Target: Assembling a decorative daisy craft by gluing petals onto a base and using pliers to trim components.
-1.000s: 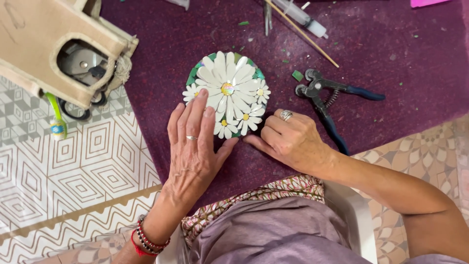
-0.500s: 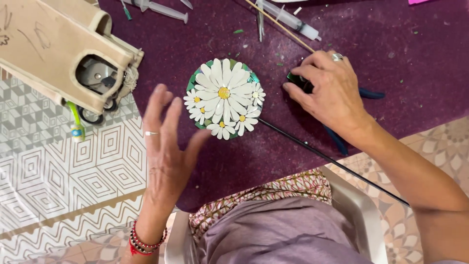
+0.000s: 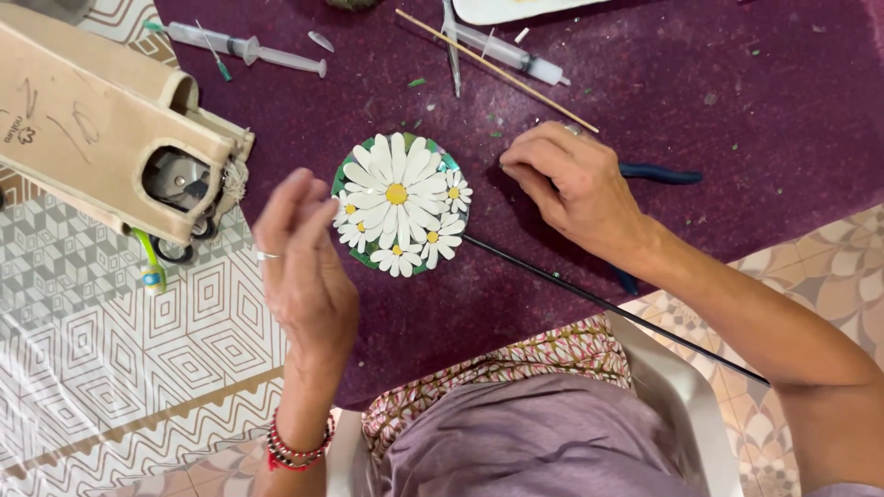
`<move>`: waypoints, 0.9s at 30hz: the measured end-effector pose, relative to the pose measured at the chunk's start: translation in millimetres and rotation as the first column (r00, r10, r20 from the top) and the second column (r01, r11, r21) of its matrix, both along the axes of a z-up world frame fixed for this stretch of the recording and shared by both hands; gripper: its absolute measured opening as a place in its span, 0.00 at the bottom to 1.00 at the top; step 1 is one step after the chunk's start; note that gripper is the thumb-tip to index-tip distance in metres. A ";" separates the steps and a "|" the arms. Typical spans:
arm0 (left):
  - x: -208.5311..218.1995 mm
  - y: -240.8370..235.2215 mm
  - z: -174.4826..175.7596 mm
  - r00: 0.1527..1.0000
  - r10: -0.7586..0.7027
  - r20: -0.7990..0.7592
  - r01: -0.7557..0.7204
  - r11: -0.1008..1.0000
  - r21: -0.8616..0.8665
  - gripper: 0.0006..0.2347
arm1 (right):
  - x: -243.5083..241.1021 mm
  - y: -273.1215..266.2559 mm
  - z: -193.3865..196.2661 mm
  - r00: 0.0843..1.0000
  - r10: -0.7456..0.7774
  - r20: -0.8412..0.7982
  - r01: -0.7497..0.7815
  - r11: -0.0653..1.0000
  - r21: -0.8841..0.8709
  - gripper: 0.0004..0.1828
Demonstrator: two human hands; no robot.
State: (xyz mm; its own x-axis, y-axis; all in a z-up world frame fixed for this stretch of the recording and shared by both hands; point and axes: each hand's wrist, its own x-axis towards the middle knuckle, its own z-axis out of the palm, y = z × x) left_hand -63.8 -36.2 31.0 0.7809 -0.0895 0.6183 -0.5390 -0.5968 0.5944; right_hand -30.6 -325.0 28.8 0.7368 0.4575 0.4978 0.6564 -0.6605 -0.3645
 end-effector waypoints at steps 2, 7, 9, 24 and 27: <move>0.5 -7.4 -13.8 0.998 -0.010 0.064 0.007 0.999 0.048 0.15 | -7.6 -0.8 1.5 0.950 -0.001 -0.311 0.078 0.969 0.236 0.05; -36.8 -40.9 -20.1 0.999 -0.003 0.035 0.003 1.000 -0.028 0.16 | -24.5 5.2 18.7 0.882 0.133 -0.452 0.063 0.918 0.392 0.07; -52.1 -51.9 -18.5 0.999 0.017 0.032 -0.015 0.999 -0.044 0.15 | -31.7 8.0 17.6 0.846 0.173 -0.504 0.073 0.899 0.431 0.08; -97.9 -57.3 -37.8 0.999 0.039 0.017 -0.041 0.992 0.122 0.12 | -30.6 27.5 4.3 0.667 0.115 -0.736 0.201 0.924 0.327 0.08; -93.4 -54.9 -32.4 1.000 0.000 0.023 -0.003 0.992 0.126 0.10 | -29.4 32.4 5.8 0.589 0.044 -0.807 0.331 0.898 0.290 0.07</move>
State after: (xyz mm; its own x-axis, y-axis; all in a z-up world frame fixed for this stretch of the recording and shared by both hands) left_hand -157.2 -91.1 -1.3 0.7669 -0.1671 0.6197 -0.5508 -0.6671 0.5017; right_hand -60.0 -292.6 34.6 0.9523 0.2251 -0.2061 -0.1010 -0.4047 -0.9088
